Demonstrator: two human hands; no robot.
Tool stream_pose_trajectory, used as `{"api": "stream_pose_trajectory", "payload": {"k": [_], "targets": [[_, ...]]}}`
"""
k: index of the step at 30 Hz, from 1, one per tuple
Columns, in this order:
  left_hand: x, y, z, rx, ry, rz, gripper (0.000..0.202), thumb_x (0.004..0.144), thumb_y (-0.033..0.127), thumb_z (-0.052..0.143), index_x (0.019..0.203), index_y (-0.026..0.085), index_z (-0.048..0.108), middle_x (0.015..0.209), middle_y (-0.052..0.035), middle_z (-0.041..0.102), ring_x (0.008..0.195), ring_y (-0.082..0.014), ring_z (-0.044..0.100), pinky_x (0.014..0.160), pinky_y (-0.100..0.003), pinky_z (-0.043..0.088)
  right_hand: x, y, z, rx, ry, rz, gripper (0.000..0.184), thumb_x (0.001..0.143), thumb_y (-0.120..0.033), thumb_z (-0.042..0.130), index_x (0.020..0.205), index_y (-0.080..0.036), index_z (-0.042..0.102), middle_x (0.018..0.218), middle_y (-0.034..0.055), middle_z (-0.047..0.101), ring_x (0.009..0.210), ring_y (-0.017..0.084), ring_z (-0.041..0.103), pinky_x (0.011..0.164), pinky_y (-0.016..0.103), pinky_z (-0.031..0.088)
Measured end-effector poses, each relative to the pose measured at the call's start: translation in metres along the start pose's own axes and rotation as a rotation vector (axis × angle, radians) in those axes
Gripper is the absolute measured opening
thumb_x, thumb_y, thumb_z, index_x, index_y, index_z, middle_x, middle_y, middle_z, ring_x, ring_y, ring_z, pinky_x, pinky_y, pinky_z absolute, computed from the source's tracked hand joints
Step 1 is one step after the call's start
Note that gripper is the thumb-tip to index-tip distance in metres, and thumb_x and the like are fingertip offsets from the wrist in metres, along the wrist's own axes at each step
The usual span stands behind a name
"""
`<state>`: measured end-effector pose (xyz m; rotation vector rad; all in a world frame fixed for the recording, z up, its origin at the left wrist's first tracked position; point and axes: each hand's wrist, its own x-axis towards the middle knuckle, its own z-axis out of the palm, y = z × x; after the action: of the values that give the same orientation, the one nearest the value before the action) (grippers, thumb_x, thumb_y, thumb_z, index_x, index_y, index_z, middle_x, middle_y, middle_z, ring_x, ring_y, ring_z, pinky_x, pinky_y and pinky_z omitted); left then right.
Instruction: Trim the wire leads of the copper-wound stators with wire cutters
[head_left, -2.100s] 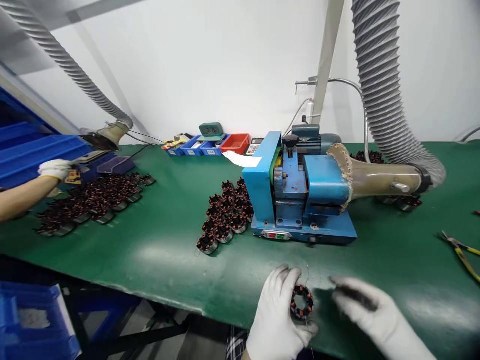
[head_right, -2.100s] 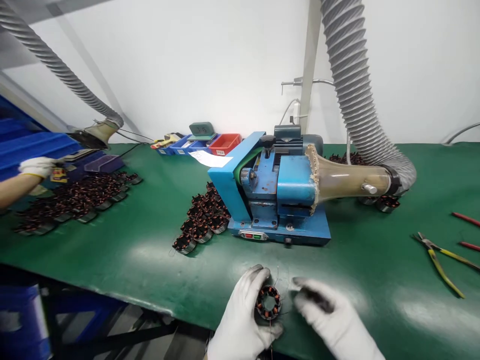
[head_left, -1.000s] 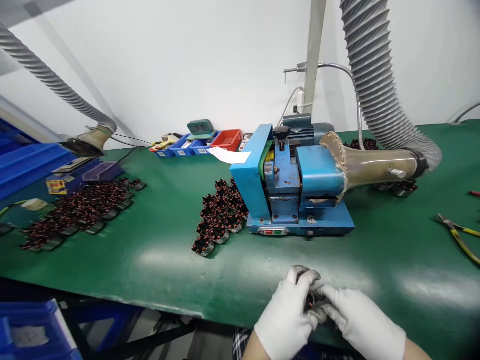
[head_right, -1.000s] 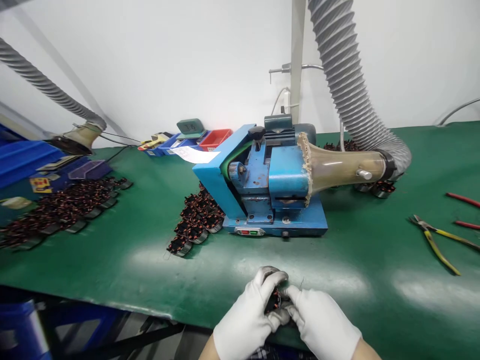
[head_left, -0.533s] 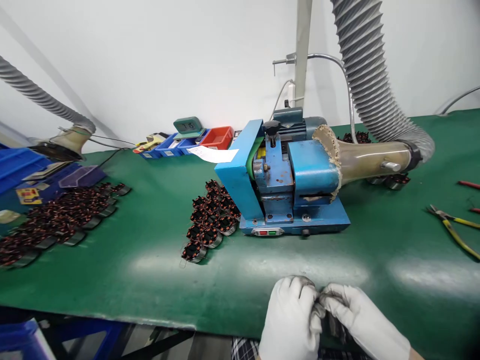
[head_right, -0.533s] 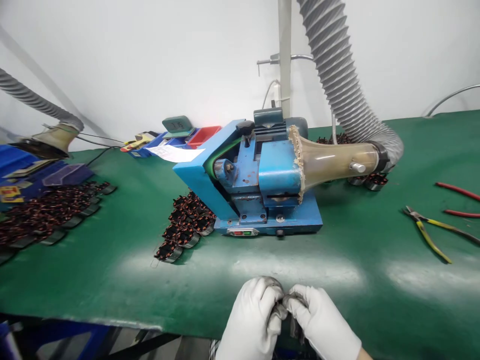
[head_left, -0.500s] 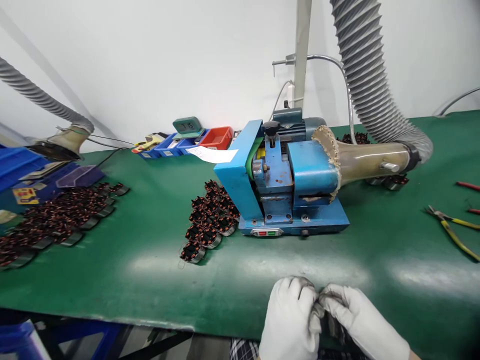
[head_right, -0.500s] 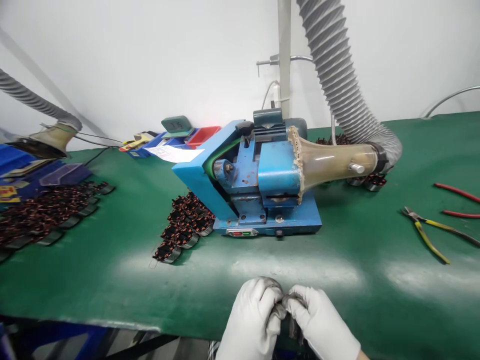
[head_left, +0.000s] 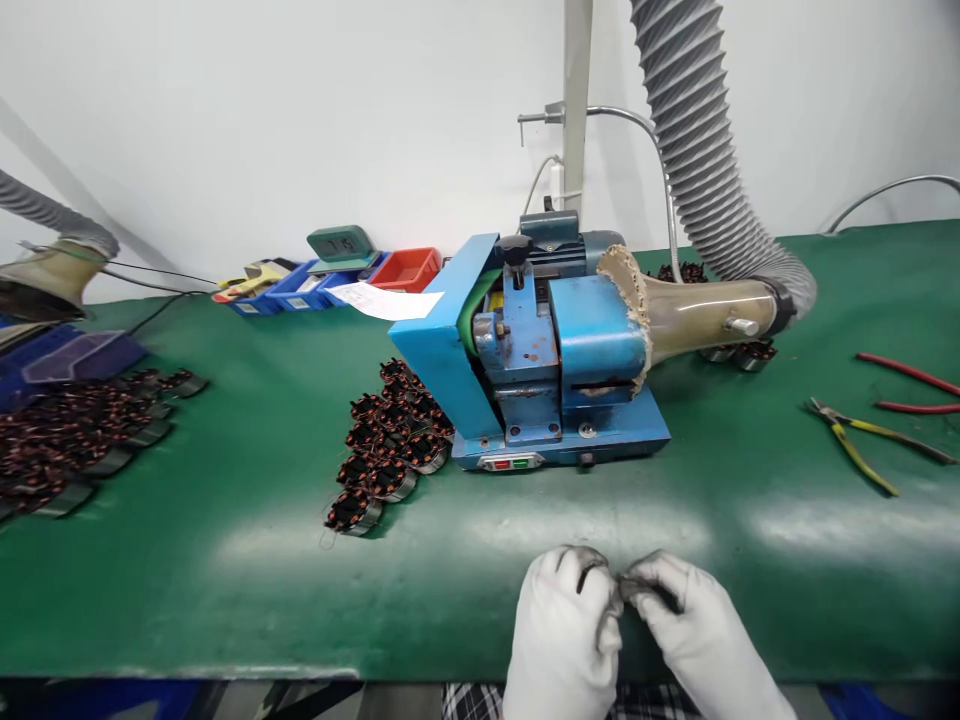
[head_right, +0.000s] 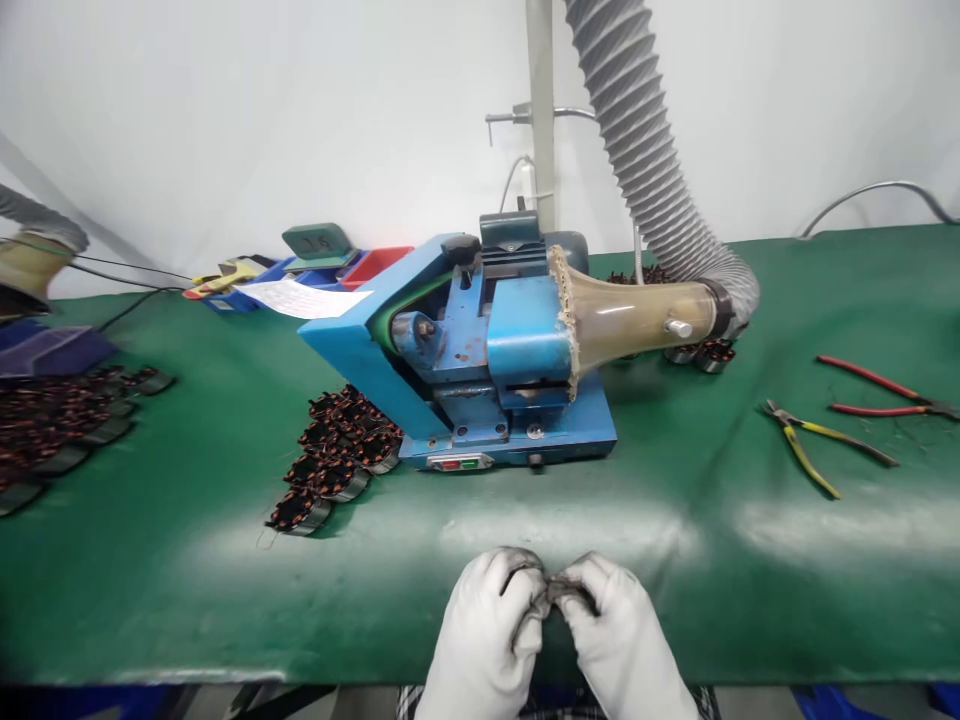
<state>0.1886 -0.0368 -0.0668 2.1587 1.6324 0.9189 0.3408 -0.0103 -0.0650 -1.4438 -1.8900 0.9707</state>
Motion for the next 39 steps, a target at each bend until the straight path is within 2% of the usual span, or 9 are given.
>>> {"api": "stream_pose_trajectory", "payload": {"k": [5,7,10,18,23,27,31,35,39], "targets": [[0.0,0.001,-0.001,-0.025,-0.005,-0.018,0.014,0.072,0.01,0.042,0.076,0.021,0.05,0.087,-0.0032,0.058,0.078,-0.0212,0.051,0.068,-0.036,0.04,-0.003,0.007,-0.035,-0.195,0.39,-0.081,0.008,0.083,-0.018,0.05,0.082,-0.021,0.058,0.079,0.0057,0.065,0.071,0.018,0.061,0.069,0.03,0.049],[0.0,0.002,-0.001,-0.029,-0.017,-0.021,0.015,0.073,0.009,0.041,0.077,0.021,0.05,0.088,-0.0034,0.058,0.078,-0.0211,0.051,0.069,-0.036,0.041,-0.004,0.006,-0.043,-0.237,0.336,-0.226,0.008,0.083,-0.016,0.052,0.087,-0.022,0.056,0.083,0.0049,0.064,0.075,0.017,0.061,0.071,0.029,0.049],[0.001,0.003,-0.001,-0.007,-0.011,-0.018,0.019,0.074,0.008,0.039,0.082,0.02,0.051,0.087,-0.0041,0.058,0.079,-0.0214,0.051,0.07,-0.037,0.042,-0.005,-0.001,-0.035,-0.273,0.114,-0.462,0.018,0.086,-0.013,0.047,0.1,-0.023,0.054,0.095,0.0052,0.062,0.088,0.016,0.06,0.077,0.028,0.05],[0.001,0.005,-0.003,0.089,0.013,-0.004,0.03,0.065,0.004,0.041,0.088,0.019,0.053,0.086,-0.0051,0.058,0.077,-0.022,0.052,0.069,-0.038,0.047,0.008,-0.003,-0.007,-0.486,-0.114,-0.628,0.024,0.082,-0.003,0.036,0.083,-0.018,0.056,0.078,0.0051,0.06,0.068,0.016,0.057,0.061,0.028,0.047],[0.002,0.006,-0.008,0.066,-0.065,-0.019,0.033,0.066,0.002,0.042,0.092,0.02,0.052,0.095,-0.0064,0.06,0.085,-0.0232,0.056,0.074,-0.042,0.05,0.015,0.0,-0.012,-0.53,-0.227,-0.615,0.022,0.081,-0.003,0.038,0.081,-0.018,0.055,0.069,0.0026,0.058,0.057,0.017,0.054,0.053,0.028,0.042],[-0.004,-0.002,-0.005,-0.148,0.072,-0.129,0.035,0.067,0.011,0.054,0.099,0.022,0.046,0.118,-0.0099,0.052,0.11,-0.0242,0.052,0.088,-0.042,0.048,0.015,0.004,-0.01,-0.293,-0.275,-0.455,0.015,0.087,-0.011,0.041,0.084,-0.018,0.054,0.074,0.0019,0.06,0.065,0.014,0.058,0.061,0.024,0.047],[-0.012,-0.025,-0.003,-0.052,0.131,-0.071,0.076,0.051,0.027,0.073,0.119,0.019,0.04,0.124,-0.0154,0.048,0.118,-0.0344,0.046,0.093,-0.051,0.044,0.012,0.01,-0.002,-0.171,-0.235,-0.356,0.02,0.087,-0.011,0.042,0.1,-0.019,0.056,0.081,0.0033,0.061,0.072,0.014,0.061,0.068,0.024,0.049],[-0.016,-0.04,-0.006,-0.029,0.05,0.028,0.075,0.043,0.056,0.081,0.104,0.021,0.054,0.113,-0.013,0.059,0.106,-0.0357,0.055,0.088,-0.054,0.047,0.007,0.006,-0.001,-0.296,-0.1,-0.519,0.034,0.086,-0.008,0.032,0.1,-0.019,0.062,0.068,0.0032,0.054,0.056,0.013,0.055,0.052,0.022,0.045],[-0.021,-0.03,-0.011,-0.234,-0.048,-0.139,0.07,0.059,0.048,0.077,0.118,0.022,0.05,0.112,-0.0108,0.062,0.099,-0.0289,0.061,0.08,-0.043,0.055,0.002,-0.011,-0.014,-0.285,0.017,-0.585,0.035,0.083,-0.007,0.031,0.085,-0.018,0.064,0.063,0.0022,0.049,0.051,0.012,0.051,0.047,0.021,0.042]]}}
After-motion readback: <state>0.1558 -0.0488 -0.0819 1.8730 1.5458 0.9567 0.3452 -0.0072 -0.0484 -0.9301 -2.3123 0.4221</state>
